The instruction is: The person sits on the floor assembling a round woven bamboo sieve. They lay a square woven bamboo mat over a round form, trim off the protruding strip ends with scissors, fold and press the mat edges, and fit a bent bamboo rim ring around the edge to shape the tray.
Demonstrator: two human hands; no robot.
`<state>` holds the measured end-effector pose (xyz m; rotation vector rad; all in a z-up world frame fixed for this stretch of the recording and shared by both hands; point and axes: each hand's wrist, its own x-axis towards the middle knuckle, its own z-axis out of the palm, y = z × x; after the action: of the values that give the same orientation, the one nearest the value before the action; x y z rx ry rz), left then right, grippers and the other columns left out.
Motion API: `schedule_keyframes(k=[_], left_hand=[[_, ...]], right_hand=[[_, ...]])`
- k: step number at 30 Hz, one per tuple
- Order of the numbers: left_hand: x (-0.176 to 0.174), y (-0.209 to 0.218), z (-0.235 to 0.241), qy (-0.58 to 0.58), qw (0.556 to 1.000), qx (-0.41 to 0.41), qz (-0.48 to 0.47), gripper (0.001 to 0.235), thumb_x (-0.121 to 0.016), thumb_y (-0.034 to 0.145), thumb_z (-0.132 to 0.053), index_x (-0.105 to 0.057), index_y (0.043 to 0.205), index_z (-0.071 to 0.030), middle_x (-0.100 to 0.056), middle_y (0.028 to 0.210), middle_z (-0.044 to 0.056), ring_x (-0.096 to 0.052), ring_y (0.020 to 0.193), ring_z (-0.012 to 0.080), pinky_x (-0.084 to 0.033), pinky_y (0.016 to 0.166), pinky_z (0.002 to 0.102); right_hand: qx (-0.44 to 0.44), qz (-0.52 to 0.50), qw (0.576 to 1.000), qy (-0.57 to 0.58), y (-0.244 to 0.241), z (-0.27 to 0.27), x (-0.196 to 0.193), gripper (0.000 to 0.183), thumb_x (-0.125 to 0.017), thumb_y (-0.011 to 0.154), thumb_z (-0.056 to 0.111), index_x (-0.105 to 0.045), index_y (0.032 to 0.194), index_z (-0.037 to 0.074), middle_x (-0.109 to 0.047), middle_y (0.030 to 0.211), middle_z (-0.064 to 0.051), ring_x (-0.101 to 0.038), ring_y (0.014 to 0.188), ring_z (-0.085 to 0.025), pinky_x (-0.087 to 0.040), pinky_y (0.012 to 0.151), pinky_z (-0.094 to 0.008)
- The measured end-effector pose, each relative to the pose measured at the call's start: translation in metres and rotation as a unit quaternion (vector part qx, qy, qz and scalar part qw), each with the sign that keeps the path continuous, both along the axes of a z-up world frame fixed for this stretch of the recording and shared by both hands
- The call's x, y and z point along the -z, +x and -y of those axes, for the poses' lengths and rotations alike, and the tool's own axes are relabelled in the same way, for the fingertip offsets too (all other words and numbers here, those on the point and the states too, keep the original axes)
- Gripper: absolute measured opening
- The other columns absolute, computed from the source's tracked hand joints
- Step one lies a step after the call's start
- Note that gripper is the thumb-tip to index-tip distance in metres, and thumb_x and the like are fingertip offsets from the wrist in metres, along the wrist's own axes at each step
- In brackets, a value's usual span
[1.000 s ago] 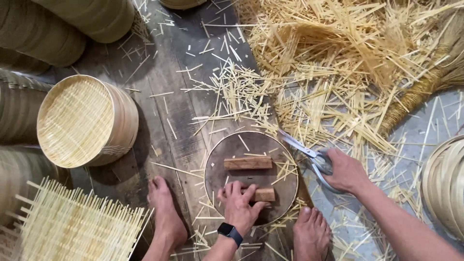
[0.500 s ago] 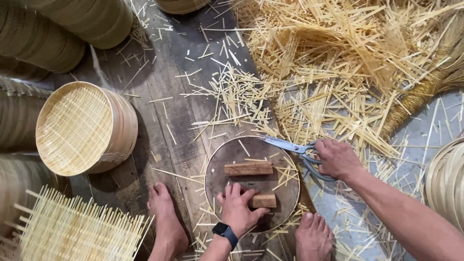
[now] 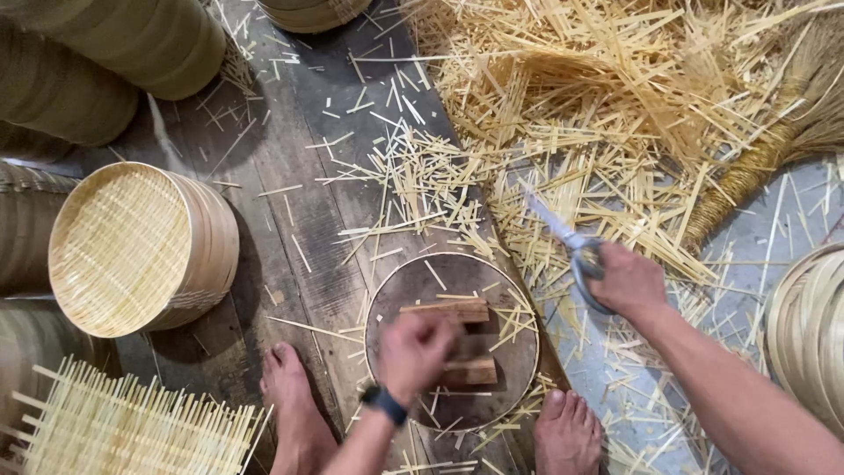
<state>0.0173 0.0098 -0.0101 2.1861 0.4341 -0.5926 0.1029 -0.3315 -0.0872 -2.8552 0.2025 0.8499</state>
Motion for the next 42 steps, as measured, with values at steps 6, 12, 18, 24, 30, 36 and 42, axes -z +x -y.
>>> schedule_keyframes(k=[6,12,18,24,30,36,42], left_hand=[[0.065,0.104,0.0,0.096,0.92,0.199,0.323,0.034,-0.074,0.091,-0.03,-0.074,0.115,-0.007,-0.069,0.119,0.016,-0.059,0.114,0.0343,-0.046,0.1,0.047],[0.072,0.132,0.032,0.084,0.977,0.193,0.021,0.054,-0.086,0.079,-0.045,-0.072,0.11,-0.003,-0.07,0.118,0.012,-0.06,0.113,0.0307,-0.045,0.103,0.042],[0.139,0.126,0.029,-0.044,0.992,0.062,0.097,0.056,-0.095,0.061,-0.034,-0.065,0.1,-0.008,-0.077,0.09,0.007,-0.072,0.088,0.0231,-0.054,0.091,0.039],[0.104,0.123,0.035,0.033,0.991,0.107,0.074,0.052,-0.089,0.072,-0.036,-0.067,0.104,-0.001,-0.083,0.097,0.002,-0.061,0.117,0.0227,-0.029,0.112,0.05],[0.064,0.094,-0.054,0.098,0.994,-0.014,0.048,0.023,-0.072,0.095,-0.034,-0.081,0.104,-0.015,-0.077,0.098,0.011,-0.074,0.093,0.0296,-0.058,0.085,0.043],[0.172,0.048,-0.16,-0.068,0.986,-0.147,-0.047,0.026,-0.086,0.075,-0.013,-0.082,0.098,-0.002,-0.081,0.086,0.007,-0.074,0.076,0.0154,-0.059,0.071,0.029],[0.166,0.034,-0.15,0.003,0.992,-0.122,-0.021,0.025,-0.089,0.073,-0.012,-0.081,0.095,-0.003,-0.08,0.085,0.01,-0.072,0.076,0.0166,-0.059,0.072,0.032]], right_hand=[[0.107,0.135,0.971,0.168,-0.053,-0.012,0.021,0.022,-0.067,0.098,0.028,-0.073,0.1,0.007,-0.063,0.095,-0.008,-0.062,0.087,-0.019,-0.055,0.08,-0.036],[0.336,-0.054,0.86,0.379,-0.091,-0.079,0.012,0.025,-0.073,0.089,0.016,-0.072,0.11,0.002,-0.076,0.097,-0.011,-0.072,0.084,-0.02,-0.063,0.073,-0.037],[0.262,-0.005,0.925,0.276,-0.087,-0.077,0.043,0.023,-0.075,0.085,0.02,-0.076,0.1,0.002,-0.079,0.091,-0.014,-0.076,0.086,-0.022,-0.057,0.083,-0.037],[0.262,0.026,0.935,0.238,-0.09,-0.09,0.018,0.021,-0.072,0.087,0.02,-0.076,0.1,0.004,-0.079,0.087,-0.016,-0.077,0.081,-0.027,-0.058,0.08,-0.039],[0.272,-0.022,0.912,0.307,-0.115,-0.08,0.017,0.029,-0.076,0.088,0.023,-0.074,0.107,0.001,-0.079,0.085,-0.015,-0.074,0.072,-0.022,-0.06,0.069,-0.038],[0.388,-0.077,0.834,0.385,-0.138,-0.076,0.057,0.03,-0.077,0.088,0.014,-0.071,0.108,-0.006,-0.076,0.079,-0.014,-0.068,0.061,-0.019,-0.057,0.055,-0.035],[0.328,-0.059,0.888,0.317,-0.136,-0.087,0.002,0.026,-0.077,0.09,0.017,-0.072,0.105,-0.004,-0.075,0.075,-0.013,-0.069,0.059,-0.018,-0.055,0.055,-0.031]])
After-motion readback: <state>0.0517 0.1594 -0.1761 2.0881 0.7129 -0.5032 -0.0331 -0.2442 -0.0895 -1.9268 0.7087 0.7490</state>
